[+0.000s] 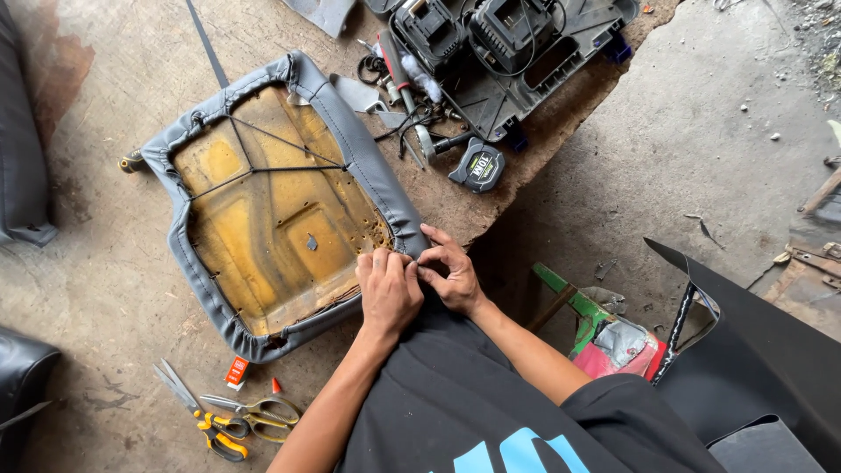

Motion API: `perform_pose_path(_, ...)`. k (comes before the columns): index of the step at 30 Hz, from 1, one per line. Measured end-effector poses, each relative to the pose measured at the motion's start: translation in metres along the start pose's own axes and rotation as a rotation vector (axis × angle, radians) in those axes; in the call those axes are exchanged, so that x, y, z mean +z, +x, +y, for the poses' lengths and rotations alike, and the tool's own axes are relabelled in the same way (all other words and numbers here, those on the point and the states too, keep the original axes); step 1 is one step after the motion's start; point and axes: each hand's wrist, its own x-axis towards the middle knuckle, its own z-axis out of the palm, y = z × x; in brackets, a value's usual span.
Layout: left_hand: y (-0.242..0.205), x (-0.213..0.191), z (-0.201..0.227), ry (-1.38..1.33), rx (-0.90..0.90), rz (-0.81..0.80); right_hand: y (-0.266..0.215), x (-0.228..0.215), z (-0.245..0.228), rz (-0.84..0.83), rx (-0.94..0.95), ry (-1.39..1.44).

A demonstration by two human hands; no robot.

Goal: The person repairs a damaged car seat by applying glue to the edges of the upholstery and pressing the material down to secure it. They work along the perimeter of the seat, smoothing the fabric and ensuring it adheres to the frame.

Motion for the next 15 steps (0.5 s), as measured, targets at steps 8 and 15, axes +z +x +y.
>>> perform_pose_path(8, 0.005, -0.009, -0.003, -0.263, -0.187, -0.047, 0.001, -0.001, -0.008, -0.015, -0.028, -0.092)
perform_pose_path(15, 0.006, -0.015, -0.012, -0.358, -0.178, -0.102, 0.007, -0.005, -0.010, -0.038, -0.047, -0.161)
